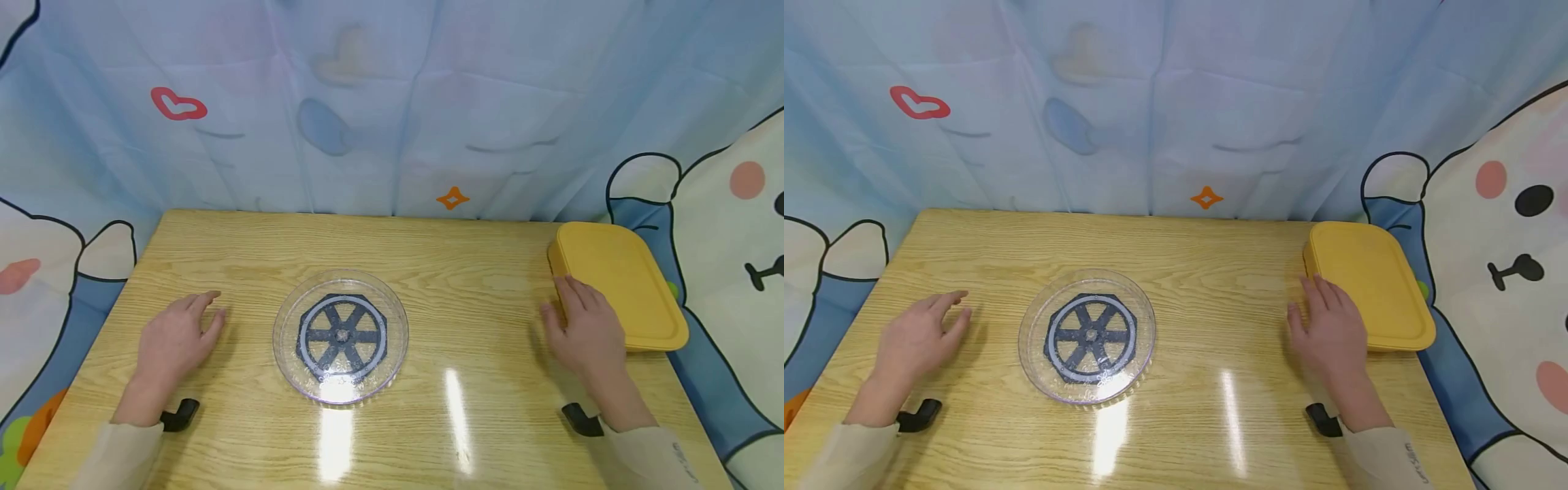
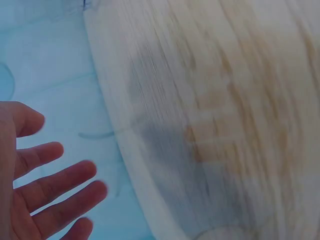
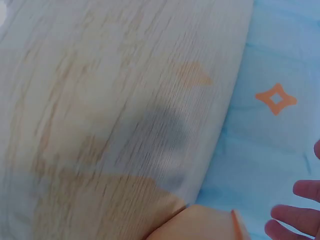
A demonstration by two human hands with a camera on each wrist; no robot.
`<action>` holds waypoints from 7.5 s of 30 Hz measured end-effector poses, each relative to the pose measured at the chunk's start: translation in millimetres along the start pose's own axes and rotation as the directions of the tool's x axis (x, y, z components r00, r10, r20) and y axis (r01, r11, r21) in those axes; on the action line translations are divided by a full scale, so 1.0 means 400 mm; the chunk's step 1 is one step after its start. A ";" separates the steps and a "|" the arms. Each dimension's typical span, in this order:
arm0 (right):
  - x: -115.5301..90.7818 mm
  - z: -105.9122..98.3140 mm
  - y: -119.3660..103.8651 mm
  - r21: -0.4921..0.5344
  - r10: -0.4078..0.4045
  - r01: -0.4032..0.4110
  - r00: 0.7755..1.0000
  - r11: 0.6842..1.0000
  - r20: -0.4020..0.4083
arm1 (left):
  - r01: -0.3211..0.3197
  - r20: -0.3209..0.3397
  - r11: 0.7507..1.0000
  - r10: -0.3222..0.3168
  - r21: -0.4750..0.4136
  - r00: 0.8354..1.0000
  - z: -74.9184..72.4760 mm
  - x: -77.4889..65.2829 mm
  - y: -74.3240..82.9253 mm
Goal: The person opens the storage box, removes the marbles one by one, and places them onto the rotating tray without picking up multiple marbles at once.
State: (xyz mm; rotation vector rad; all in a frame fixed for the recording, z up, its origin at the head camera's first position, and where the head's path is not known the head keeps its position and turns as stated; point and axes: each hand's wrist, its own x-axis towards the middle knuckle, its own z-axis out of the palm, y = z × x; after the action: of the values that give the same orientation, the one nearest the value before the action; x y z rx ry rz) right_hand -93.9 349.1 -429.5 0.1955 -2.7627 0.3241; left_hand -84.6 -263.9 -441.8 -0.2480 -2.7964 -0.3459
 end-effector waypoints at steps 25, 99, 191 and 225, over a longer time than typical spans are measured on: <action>-0.040 0.006 0.097 -0.089 0.051 -0.048 0.998 0.995 0.027 | 0.359 0.359 0.569 -0.117 -0.740 0.926 0.068 -0.019 0.096; -0.150 0.042 -0.320 -0.012 -0.243 0.243 0.970 0.970 0.019 | 0.306 0.414 0.582 0.059 -0.753 0.908 0.111 -0.007 0.126; -0.074 -0.096 0.162 0.946 0.923 -0.233 0.363 0.226 -0.131 | 0.296 0.433 0.626 0.075 -0.722 0.898 0.104 0.001 0.126; -0.159 -0.015 0.361 0.307 0.834 -0.811 0.545 0.499 0.084 | 0.279 0.424 0.626 0.092 -0.728 0.901 0.105 0.001 0.127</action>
State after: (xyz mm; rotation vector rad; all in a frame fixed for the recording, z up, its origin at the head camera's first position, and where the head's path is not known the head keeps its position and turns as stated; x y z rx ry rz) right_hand -58.2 495.9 -475.5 -1.1104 -2.4845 0.9863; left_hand -86.4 -204.1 -469.8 -0.3972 -2.8627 -1.7506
